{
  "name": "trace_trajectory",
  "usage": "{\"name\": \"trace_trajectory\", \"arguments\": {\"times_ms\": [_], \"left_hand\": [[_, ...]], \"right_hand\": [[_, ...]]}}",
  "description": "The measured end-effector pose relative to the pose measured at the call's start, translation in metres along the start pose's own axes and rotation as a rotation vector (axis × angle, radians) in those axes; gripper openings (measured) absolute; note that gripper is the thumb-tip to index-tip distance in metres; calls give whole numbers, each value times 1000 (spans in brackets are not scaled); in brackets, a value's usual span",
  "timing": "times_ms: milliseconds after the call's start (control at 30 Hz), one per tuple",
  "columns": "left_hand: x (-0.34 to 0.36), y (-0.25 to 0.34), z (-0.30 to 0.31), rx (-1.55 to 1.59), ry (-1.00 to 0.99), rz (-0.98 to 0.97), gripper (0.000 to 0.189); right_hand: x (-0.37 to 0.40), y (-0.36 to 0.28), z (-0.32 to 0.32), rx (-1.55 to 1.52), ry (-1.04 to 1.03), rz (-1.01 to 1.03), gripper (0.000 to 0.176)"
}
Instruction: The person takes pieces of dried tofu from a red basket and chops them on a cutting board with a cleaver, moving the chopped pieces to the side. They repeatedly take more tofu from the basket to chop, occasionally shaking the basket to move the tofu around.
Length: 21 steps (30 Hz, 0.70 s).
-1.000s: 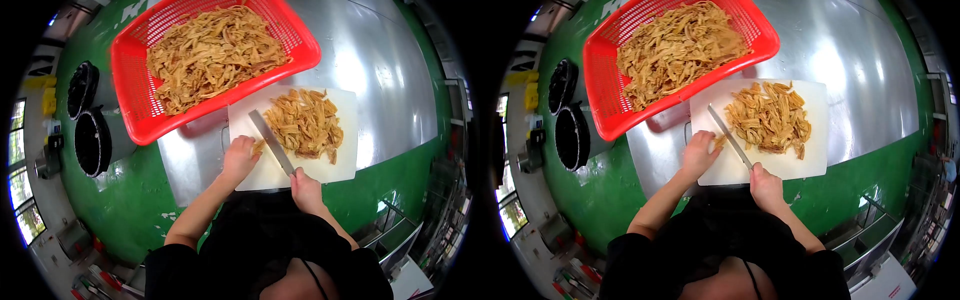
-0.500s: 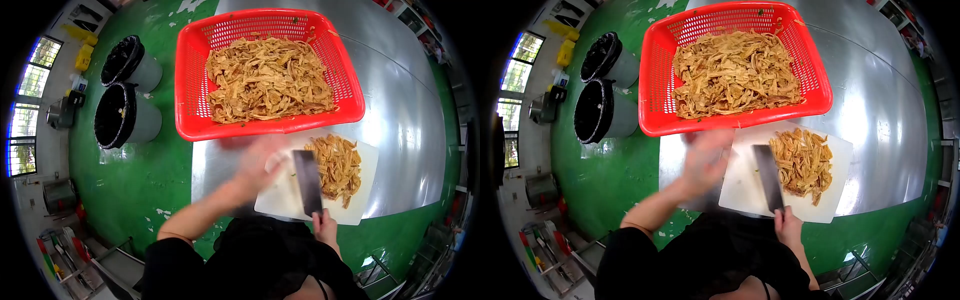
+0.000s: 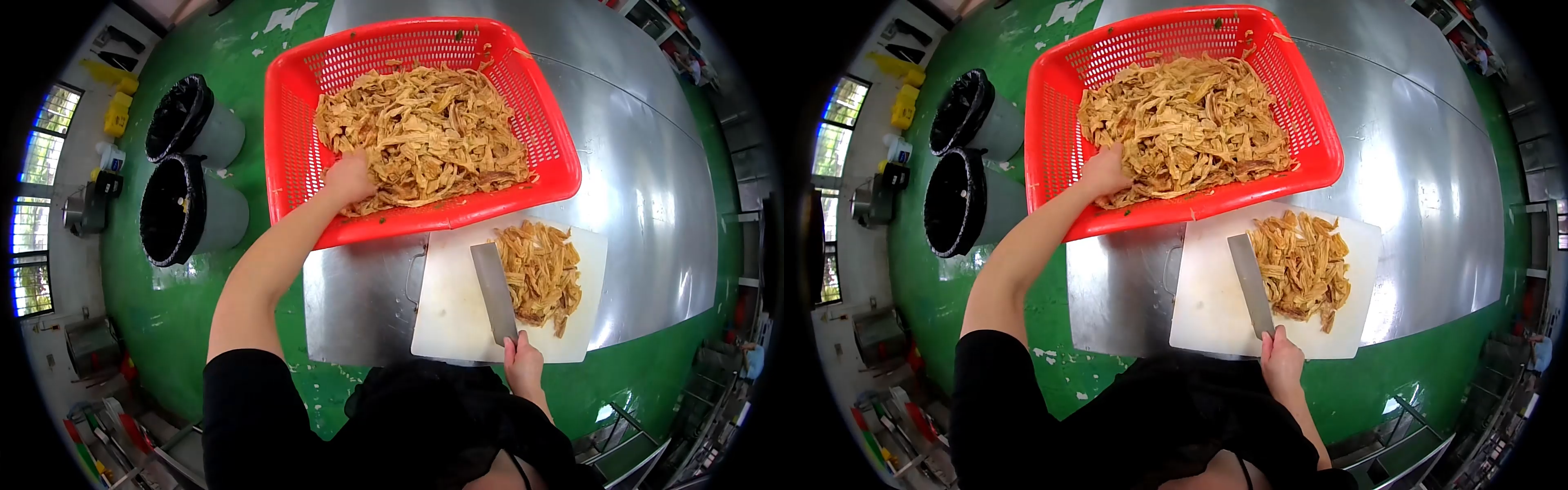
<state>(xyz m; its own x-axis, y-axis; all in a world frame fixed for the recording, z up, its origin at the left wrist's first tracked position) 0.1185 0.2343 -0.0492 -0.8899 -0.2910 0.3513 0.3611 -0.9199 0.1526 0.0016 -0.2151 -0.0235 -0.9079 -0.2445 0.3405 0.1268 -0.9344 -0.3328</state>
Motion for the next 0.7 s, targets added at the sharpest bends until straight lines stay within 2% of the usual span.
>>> {"name": "trace_trajectory", "arguments": {"times_ms": [33,133,200,267,400,433,533,600,633,667,700], "left_hand": [[4,3,3,22,4,-23,46],[-33,-21,3,622,59,-126,35],[-29,-20,56,975,118,-86,37],[-24,-12,95,1059,171,-133,42],[-19,7,117,1264,207,-194,45],[-22,9,115,1297,175,-235,39],[-29,19,107,1153,245,-268,30],[-45,12,90,875,229,-172,27],[-57,2,82,311,430,-301,32],[-20,30,103,-2,435,-276,37],[-42,14,82,-126,330,-279,38]], "right_hand": [[-1,-1,-1,-8,1,9,21],[-2,0,0,-16,13,21,21],[-1,-1,1,-6,21,20,21],[-1,-1,2,-24,23,18,21],[0,0,0,-48,34,20,22],[1,0,0,-46,27,19,22],[0,2,0,28,23,3,22],[1,-3,6,-10,2,-13,21],[1,-2,5,-39,-7,12,21],[2,0,1,-63,-5,15,22],[3,3,-9,-43,-102,3,22]]}}
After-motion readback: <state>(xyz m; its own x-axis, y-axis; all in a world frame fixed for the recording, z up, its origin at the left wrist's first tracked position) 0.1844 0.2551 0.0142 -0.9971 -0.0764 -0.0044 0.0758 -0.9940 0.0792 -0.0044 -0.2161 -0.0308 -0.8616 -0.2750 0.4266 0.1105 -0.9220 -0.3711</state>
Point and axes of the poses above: each hand's wrist, its own x-axis away from the middle knuckle, its own z-axis out of the back of the hand, y = z × x, the point moved 4 cm from there along -x, towards the middle knuckle, and after that the axes turned 6 degrees about -z, right-handed, at the moved point
